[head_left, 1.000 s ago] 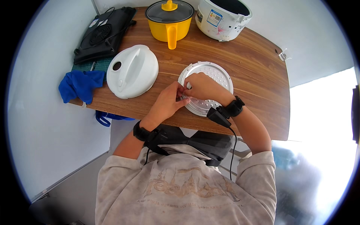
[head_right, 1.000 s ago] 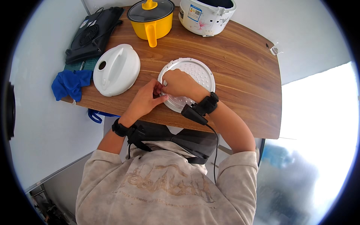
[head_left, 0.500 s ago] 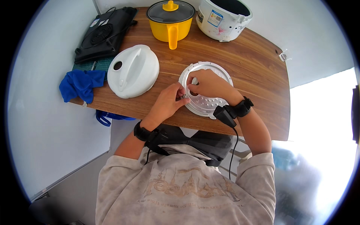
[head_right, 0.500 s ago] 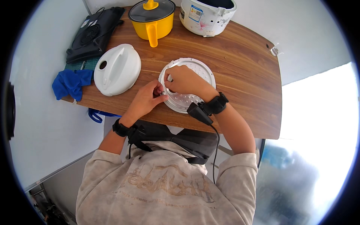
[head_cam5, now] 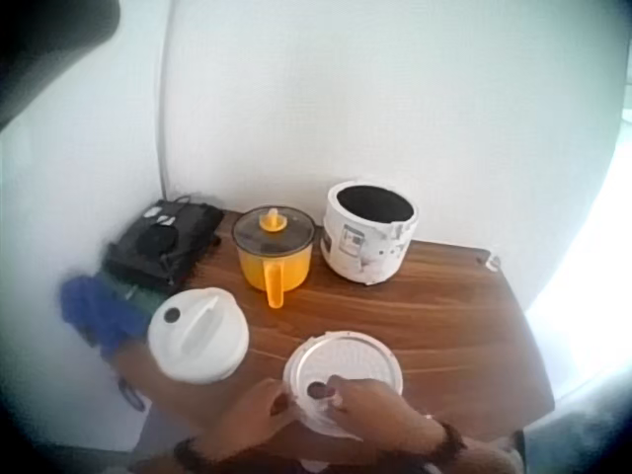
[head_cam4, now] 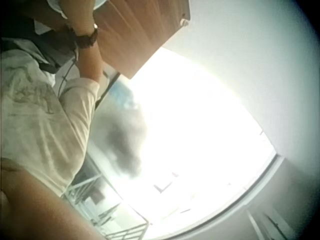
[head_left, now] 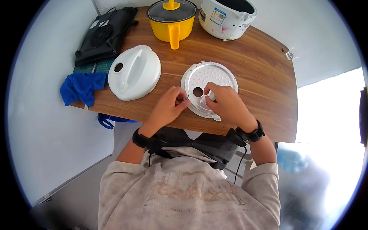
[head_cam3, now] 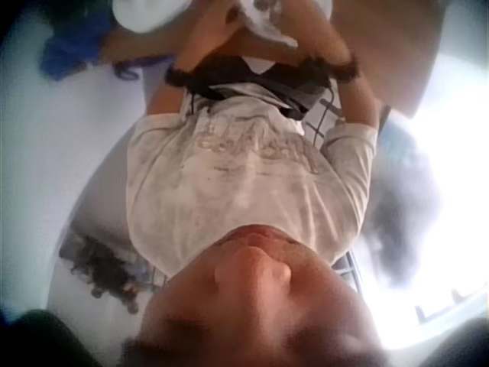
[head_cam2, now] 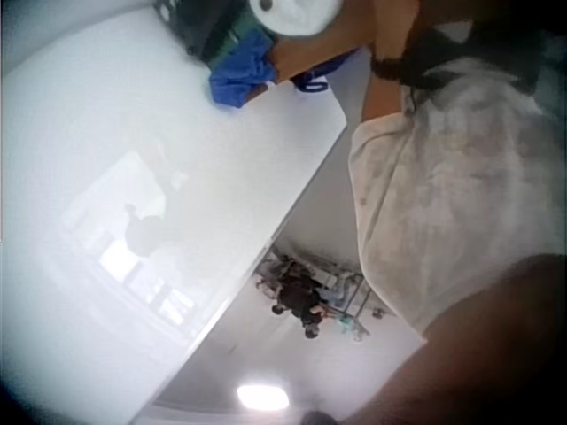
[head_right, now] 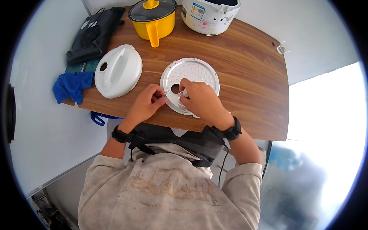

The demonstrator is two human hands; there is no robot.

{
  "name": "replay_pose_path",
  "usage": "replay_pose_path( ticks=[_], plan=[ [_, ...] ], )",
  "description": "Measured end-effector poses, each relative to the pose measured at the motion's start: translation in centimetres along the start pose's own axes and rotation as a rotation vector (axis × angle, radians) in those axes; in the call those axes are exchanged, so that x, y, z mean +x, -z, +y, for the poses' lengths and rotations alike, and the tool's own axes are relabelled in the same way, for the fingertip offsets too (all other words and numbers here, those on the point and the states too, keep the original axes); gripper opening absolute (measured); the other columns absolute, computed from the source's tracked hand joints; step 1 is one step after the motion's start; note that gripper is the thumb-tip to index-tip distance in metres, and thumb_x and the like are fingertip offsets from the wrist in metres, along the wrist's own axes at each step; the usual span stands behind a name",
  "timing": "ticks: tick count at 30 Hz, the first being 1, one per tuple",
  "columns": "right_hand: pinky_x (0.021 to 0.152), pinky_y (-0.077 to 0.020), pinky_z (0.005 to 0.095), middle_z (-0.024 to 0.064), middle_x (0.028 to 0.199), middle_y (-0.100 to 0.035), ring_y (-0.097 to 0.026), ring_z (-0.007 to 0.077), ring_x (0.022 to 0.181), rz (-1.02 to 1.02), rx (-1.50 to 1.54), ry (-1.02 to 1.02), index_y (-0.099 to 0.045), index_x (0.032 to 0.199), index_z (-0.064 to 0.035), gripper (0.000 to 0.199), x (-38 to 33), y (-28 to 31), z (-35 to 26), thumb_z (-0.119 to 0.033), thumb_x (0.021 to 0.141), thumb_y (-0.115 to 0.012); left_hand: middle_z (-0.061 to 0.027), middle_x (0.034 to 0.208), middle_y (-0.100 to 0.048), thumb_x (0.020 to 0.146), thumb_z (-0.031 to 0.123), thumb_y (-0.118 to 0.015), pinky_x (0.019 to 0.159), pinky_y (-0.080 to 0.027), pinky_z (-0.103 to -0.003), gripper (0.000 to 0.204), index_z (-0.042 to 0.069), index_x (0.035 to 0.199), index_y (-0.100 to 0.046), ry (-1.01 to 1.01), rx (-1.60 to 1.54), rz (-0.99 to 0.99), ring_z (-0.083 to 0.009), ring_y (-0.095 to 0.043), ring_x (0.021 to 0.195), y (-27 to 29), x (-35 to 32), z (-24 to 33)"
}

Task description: The person uses a screwdriver to remove screws from a white plastic lid and a perforated tray, then removes a white plastic component from the interior of a rice cooker. The person places the removed parts on the table and flips the rice cooker to show its underside.

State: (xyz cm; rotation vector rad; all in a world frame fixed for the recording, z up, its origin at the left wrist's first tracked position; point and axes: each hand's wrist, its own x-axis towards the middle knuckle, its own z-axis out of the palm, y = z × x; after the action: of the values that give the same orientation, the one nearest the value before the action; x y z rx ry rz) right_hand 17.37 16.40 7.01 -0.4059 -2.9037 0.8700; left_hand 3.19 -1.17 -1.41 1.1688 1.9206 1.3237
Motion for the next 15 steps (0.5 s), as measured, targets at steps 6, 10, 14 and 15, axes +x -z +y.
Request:
replay_pose_path(
  ticks=[6,10,14,15],
  plan=[
    [0.063,-0.0487,0.0453,0.0187,0.074,-0.066,-0.064,0.0362,0.067,0.047,0.082,-0.087,-0.061,0.100,-0.0052,0.016,-1.4,1.8,-0.3,-0.013,0.088,-0.068,-0.0060,0.111,-0.064,0.101,0.010,-0.059,0.087,-0.053,-0.029,0.013,0.002,0.111,-0.057,0.047,-0.285,-0.022,-0.0118,-0.063,0.097,2.3,0.1,-2.5],
    [0.065,-0.0483,0.0448,0.0180,0.075,-0.066,-0.063,0.0363,0.067,0.077,0.073,-0.108,-0.060,0.103,-0.0054,0.018,-2.6,2.4,0.6,-0.013,0.088,-0.068,-0.0054,0.105,-0.065,0.098,0.009,-0.064,0.084,-0.053,-0.029,0.014,0.002,0.111,-0.062,0.056,-0.060,0.022,-0.0131,-0.064,0.093,3.4,-0.6,-0.9],
    [0.069,-0.0486,0.0438,0.0188,0.086,-0.064,-0.062,0.0366,0.073,0.063,0.130,-0.219,-0.058,0.109,-0.0051,0.025,-3.7,2.7,1.2,-0.011,0.086,-0.067,-0.0060,0.098,-0.065,0.093,0.011,-0.071,0.078,-0.052,-0.030,0.014,0.003,0.104,-0.070,0.082,0.181,-0.003,-0.0170,-0.065,0.087,2.5,-0.9,0.9],
    [0.070,-0.0489,0.0435,0.0191,0.090,-0.064,-0.062,0.0366,0.075,0.076,0.137,-0.236,-0.057,0.111,-0.0049,0.028,-4.1,2.7,1.2,-0.010,0.085,-0.067,-0.0067,0.096,-0.064,0.092,0.012,-0.072,0.077,-0.052,-0.030,0.014,0.003,0.103,-0.070,0.053,0.223,0.009,-0.0186,-0.064,0.086,2.2,-0.9,0.9]
  ],
)
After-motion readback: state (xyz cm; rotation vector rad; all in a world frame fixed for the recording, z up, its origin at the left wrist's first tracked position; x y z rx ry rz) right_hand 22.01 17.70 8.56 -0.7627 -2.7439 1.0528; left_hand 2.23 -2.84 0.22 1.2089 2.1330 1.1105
